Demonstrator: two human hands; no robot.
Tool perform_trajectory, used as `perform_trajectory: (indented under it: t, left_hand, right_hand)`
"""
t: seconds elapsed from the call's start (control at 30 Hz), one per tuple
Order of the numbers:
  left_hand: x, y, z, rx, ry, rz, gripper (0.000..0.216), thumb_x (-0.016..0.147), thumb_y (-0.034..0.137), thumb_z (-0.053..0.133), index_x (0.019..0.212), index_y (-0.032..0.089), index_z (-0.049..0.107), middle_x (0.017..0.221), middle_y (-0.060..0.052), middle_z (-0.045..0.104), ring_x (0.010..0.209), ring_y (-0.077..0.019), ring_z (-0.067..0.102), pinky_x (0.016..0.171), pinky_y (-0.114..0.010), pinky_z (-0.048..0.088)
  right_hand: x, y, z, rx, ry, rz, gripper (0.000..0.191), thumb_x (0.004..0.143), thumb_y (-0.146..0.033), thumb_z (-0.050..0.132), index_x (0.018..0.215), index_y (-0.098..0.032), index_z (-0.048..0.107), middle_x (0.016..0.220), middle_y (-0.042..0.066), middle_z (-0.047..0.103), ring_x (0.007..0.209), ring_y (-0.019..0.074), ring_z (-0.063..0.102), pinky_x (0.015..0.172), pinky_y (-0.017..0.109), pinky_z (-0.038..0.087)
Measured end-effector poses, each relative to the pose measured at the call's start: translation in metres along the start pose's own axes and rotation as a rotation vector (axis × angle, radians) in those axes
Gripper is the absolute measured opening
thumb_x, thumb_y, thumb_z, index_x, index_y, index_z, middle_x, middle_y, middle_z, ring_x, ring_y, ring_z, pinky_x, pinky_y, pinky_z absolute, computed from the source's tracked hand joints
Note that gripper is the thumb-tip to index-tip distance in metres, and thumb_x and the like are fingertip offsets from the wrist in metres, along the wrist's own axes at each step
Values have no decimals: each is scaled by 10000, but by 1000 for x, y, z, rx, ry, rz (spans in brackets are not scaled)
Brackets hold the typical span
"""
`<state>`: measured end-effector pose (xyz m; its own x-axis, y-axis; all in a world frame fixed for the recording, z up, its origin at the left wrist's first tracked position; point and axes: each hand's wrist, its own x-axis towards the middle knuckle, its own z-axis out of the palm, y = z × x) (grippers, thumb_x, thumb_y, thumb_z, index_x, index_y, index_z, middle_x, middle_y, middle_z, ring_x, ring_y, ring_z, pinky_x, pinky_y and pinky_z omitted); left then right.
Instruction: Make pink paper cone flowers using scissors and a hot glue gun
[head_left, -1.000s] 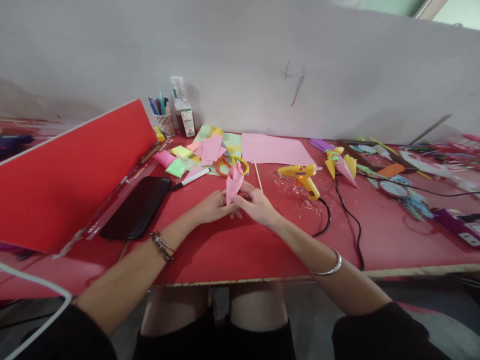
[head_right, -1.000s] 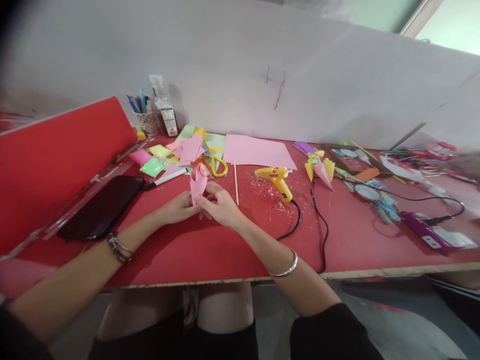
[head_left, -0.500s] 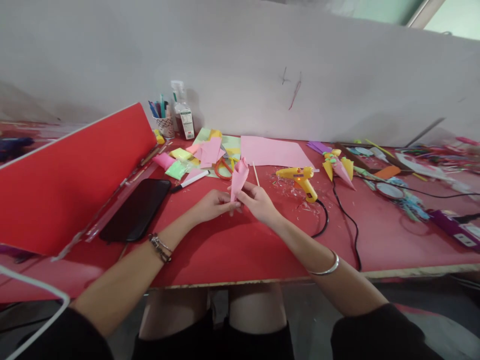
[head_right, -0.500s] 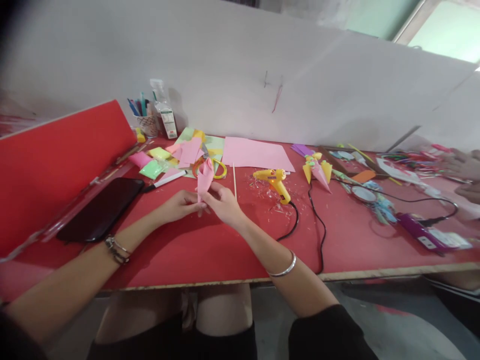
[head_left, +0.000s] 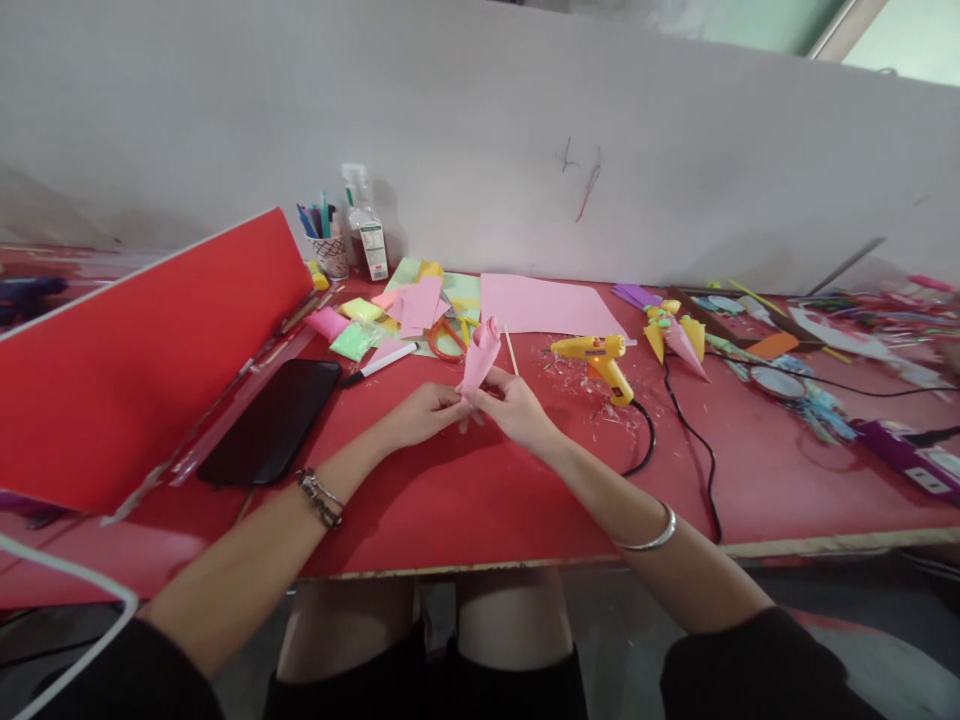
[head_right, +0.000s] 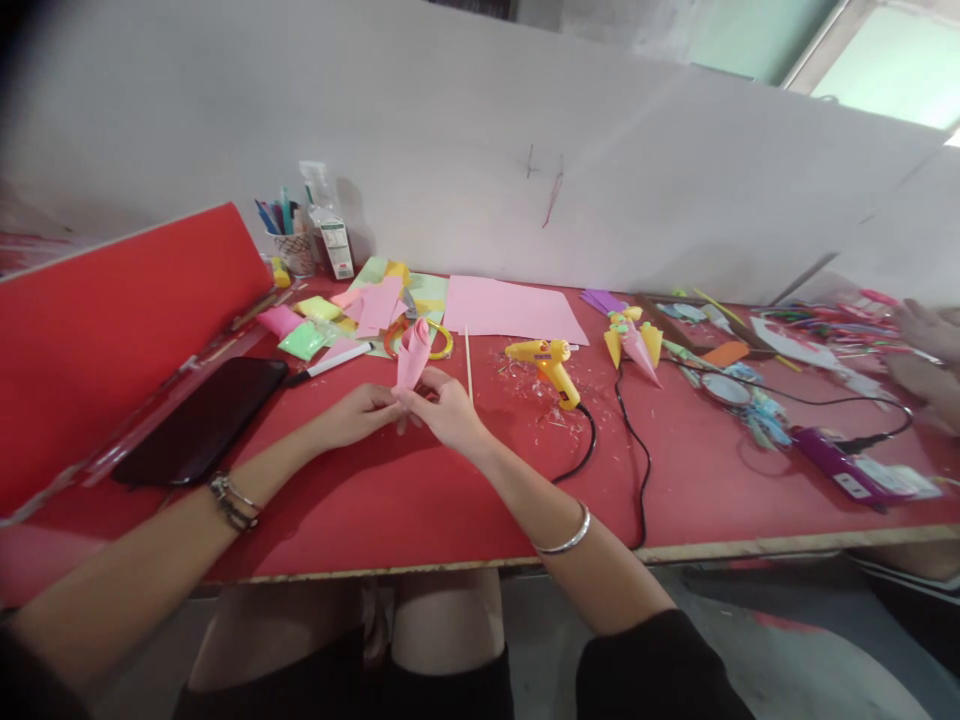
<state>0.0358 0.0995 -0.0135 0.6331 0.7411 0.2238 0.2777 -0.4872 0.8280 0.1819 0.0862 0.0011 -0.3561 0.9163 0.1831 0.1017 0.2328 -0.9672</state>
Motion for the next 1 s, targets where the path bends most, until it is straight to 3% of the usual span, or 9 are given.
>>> perform_trajectory:
  t: [0.27, 0.43, 0.5, 0.6, 0.7, 0.87, 1.0]
  left_hand:
    - [-1, 1, 1, 124, -18, 22, 397, 790, 421, 353, 606, 137, 560, 617, -34, 611, 560, -114, 539, 548, -205, 406]
    - [-2, 7, -6, 413, -27, -17, 357, 799, 349, 347, 683, 134, 607, 708, -60, 647, 641, -141, 556, 627, -240, 399]
    - [-2, 8, -15, 563, 73, -129, 352, 798, 290, 327, 656, 132, 609, 699, -72, 650, 648, -156, 558, 642, -262, 391]
    - [-5, 3, -33, 785, 327, -339, 293, 771, 249, 359, 715, 135, 624, 793, -98, 654, 744, -205, 567, 676, -304, 385]
    - [-10, -5, -46, 977, 525, -448, 255, 758, 267, 408, 795, 166, 639, 924, -102, 625, 912, -272, 529, 779, -379, 362]
    - [-16, -16, -50, 1105, 565, -550, 294, 718, 219, 480, 960, 133, 622, 1155, -156, 495, 1088, -312, 429, 937, -430, 271]
    - [-17, -19, -51, 1090, 555, -655, 356, 788, 191, 390, 1100, 158, 559, 1273, -152, 393, 1140, -333, 394, 986, -482, 187]
  right_hand:
    - [1, 1, 1, -94, 48, -8, 220, 721, -366, 512, 658, -155, 522, 574, -45, 482, 459, 54, 446, 465, 202, 356]
    - [2, 2, -1, -153, 110, 50, 160, 752, -269, 475, 666, -145, 529, 583, -33, 514, 528, 58, 473, 516, 188, 368]
    - [3, 2, -3, -134, 63, 154, 152, 762, -247, 472, 668, -142, 529, 550, -41, 501, 470, 47, 449, 479, 182, 360]
    - [2, 0, -5, -139, 17, 293, 173, 773, -240, 475, 639, -138, 514, 547, -30, 509, 437, 41, 448, 430, 173, 348]
    - [1, -1, -6, -191, -6, 329, 147, 767, -211, 490, 645, -133, 514, 527, -28, 502, 440, 46, 461, 407, 166, 339]
    - [-2, 1, -8, -303, -95, 301, 56, 718, -154, 540, 756, -113, 536, 492, -46, 489, 412, 58, 463, 417, 186, 371]
    - [-2, 1, -9, -454, -80, 263, 413, 695, -176, 572, 1081, -65, 472, 495, -56, 504, 429, 82, 486, 464, 213, 390]
